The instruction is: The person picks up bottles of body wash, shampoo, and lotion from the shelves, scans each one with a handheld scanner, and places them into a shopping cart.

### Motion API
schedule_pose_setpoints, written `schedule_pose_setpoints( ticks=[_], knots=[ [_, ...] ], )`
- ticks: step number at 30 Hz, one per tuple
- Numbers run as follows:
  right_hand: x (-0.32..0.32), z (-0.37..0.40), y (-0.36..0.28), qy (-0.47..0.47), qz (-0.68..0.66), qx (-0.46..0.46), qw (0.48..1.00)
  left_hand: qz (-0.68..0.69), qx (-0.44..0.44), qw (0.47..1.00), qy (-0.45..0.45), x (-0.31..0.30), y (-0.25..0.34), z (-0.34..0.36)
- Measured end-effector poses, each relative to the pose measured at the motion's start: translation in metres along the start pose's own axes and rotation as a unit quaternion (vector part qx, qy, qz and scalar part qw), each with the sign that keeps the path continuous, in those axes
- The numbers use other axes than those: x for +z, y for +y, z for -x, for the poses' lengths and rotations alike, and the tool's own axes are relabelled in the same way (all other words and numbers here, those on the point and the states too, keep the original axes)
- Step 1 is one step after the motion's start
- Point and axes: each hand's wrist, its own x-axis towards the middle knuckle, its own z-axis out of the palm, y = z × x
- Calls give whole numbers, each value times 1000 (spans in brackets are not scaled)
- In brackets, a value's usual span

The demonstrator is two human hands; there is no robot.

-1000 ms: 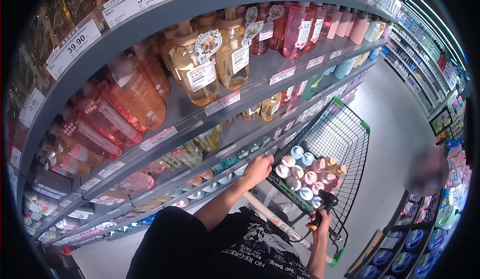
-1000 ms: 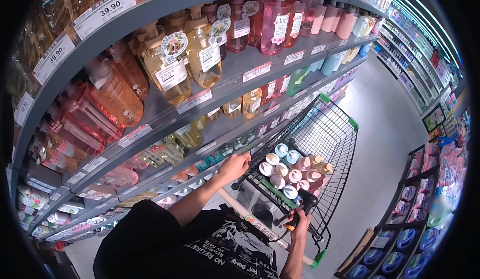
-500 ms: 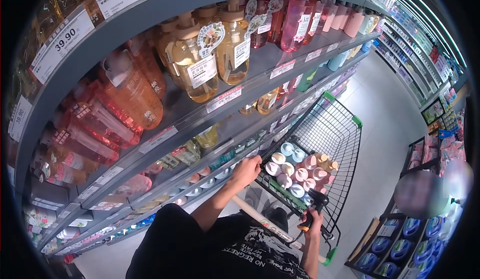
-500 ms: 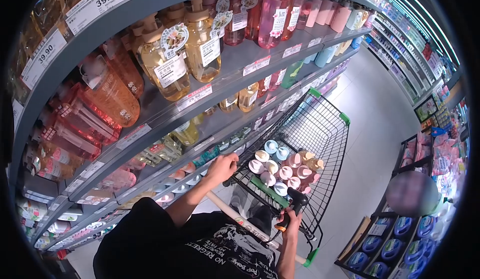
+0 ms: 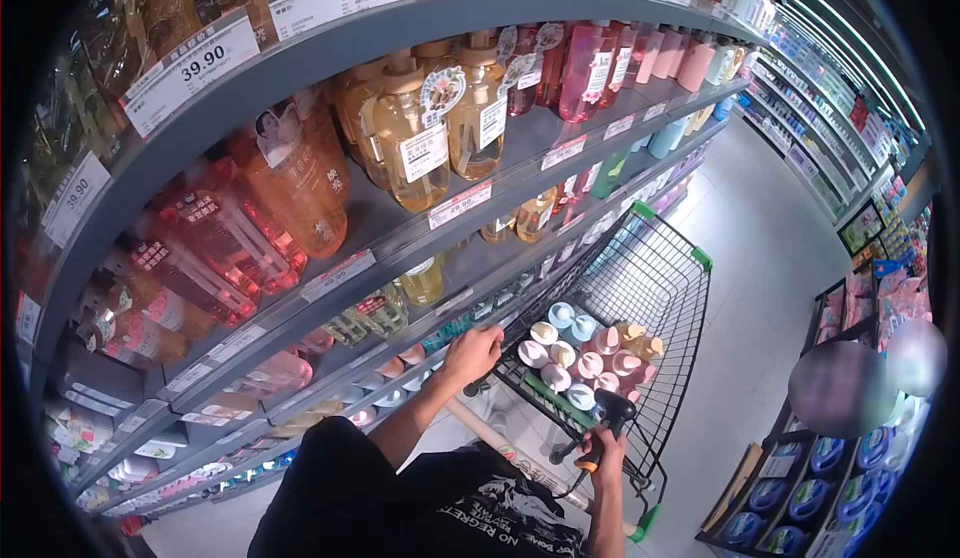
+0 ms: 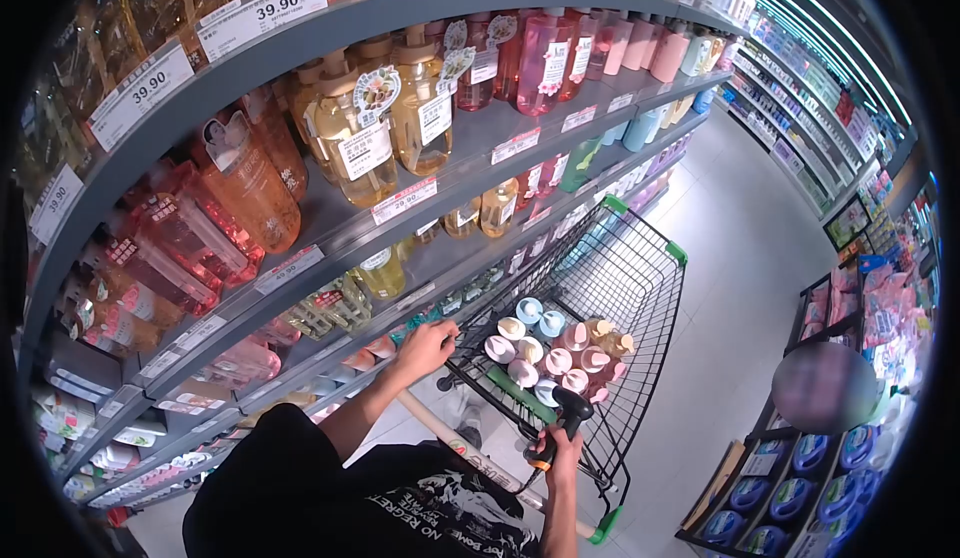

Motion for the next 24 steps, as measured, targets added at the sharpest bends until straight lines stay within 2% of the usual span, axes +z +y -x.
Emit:
schedule_pose_setpoints(
  ticks=[3, 5, 7, 8, 9, 10, 11, 13, 15, 18, 22, 24],
  knots=[
    [-11, -1, 16, -47, 33, 8, 998, 36, 12, 999, -21, -13, 6, 1],
    [-6, 6, 17, -40, 37, 10, 998, 64, 119, 986, 96, -42, 26, -3],
    [-1, 12, 16, -44, 57, 12, 997, 68, 255, 926, 270, -96, 64, -24],
    [-5, 9, 22, -46, 51, 6, 998, 92, 207, 927, 298, -130, 87, -30],
    [-5, 6, 28, -50, 49, -4, 998, 74, 265, 886, 373, -164, 95, -42],
    [0, 12, 24, -46, 44, -6, 998, 84, 217, 872, 431, -194, 106, -58],
    [4, 15, 23, -44, 40, -11, 998, 83, 243, 837, 483, -225, 116, -69],
    [7, 19, 24, -30, 64, -16, 997, 33, 120, 822, 557, -268, 122, -98],
    [7, 24, 26, -32, 62, -18, 997, -28, -14, 901, 432, -300, 149, -103],
    [10, 26, 26, -39, 30, -13, 999, -33, -4, 923, 383, -301, 150, -132],
    [10, 25, 34, -52, 24, -18, 998, 75, -18, 908, 411, -284, 166, -141],
    [11, 25, 34, -46, 26, 2, 999, 52, -31, 896, 439, -277, 163, -149]
  ],
)
